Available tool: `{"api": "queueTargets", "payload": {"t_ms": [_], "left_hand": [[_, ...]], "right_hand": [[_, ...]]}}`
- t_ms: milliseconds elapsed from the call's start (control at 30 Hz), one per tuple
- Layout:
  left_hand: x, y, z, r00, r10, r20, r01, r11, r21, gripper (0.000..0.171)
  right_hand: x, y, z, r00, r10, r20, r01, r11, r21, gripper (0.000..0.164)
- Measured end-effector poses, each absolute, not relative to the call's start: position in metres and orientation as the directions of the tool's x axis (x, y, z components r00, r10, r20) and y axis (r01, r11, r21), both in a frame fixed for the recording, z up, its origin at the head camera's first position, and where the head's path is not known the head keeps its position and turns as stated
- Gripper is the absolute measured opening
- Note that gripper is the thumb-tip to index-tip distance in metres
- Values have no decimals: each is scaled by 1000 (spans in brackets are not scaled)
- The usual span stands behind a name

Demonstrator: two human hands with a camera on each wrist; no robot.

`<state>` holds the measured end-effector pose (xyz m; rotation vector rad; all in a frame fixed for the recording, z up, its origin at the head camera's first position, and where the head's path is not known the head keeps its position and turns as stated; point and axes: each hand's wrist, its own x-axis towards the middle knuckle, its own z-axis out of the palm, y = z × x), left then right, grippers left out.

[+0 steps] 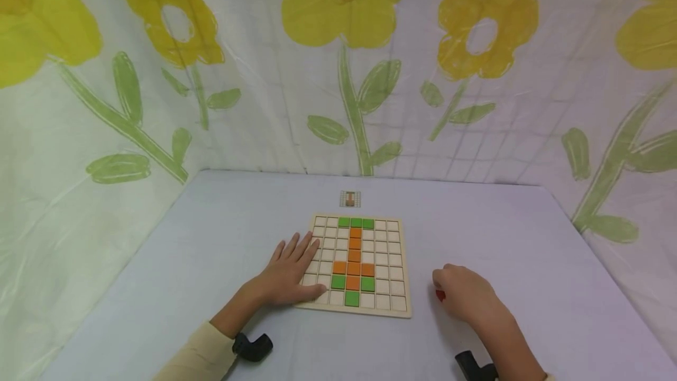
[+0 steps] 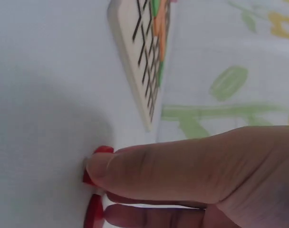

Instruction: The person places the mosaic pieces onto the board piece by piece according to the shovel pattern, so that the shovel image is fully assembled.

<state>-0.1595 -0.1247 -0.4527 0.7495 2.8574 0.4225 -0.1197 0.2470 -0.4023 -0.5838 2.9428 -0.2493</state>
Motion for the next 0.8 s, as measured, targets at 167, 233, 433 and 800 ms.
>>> {"api": "queueTargets", "payload": {"t_ms": [167, 233, 433, 800], "left_hand": [[-160, -125, -454, -860, 504, -79, 462, 835, 300, 100], [-160, -125, -454, -861, 502, -79, 460, 837, 297, 100], [-160, -125, -453, -863, 500, -78, 458, 838, 297, 100], [-158, -124, -452, -866, 495, -72, 452, 835, 314, 99]], "right_hand": [[-122, 249, -408, -921, -379, -91, -355, 912, -207, 26], [-123, 248, -409, -920, -383, -79, -359, 908, -214, 26], [-123, 245, -407, -918, -391, -68, -369, 904, -214, 25], [-123, 241, -408, -899, -438, -11, -426, 881, -207, 24]]}}
